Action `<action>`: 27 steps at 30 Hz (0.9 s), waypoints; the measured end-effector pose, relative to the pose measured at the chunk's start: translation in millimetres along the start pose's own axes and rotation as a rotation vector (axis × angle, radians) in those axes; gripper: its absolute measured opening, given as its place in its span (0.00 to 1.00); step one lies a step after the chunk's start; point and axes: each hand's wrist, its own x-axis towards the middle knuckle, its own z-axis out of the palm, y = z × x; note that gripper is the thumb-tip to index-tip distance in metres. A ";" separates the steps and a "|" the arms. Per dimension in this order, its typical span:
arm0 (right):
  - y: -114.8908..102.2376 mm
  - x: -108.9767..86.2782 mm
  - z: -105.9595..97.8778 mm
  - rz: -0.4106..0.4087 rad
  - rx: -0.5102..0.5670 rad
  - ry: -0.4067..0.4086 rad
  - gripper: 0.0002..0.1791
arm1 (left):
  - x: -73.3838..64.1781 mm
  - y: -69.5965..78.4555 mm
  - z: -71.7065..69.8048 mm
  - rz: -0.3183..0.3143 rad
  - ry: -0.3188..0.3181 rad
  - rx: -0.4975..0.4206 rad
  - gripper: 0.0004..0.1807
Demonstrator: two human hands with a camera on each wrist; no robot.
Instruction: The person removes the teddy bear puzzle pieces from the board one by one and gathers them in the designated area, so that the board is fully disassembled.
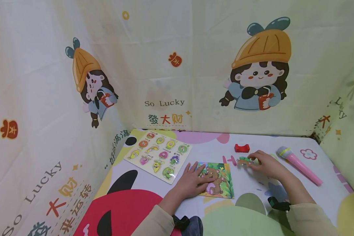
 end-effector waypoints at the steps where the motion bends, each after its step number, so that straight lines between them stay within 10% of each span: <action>1: 3.7 -1.4 -1.6 0.008 -0.004 -0.003 0.20 | 0.0 0.0 0.2 -0.001 -0.001 -0.001 0.21; 27: 59.7 -16.6 -1.7 0.109 0.025 -0.037 0.26 | -0.1 0.9 0.3 -0.008 -0.011 -0.009 0.22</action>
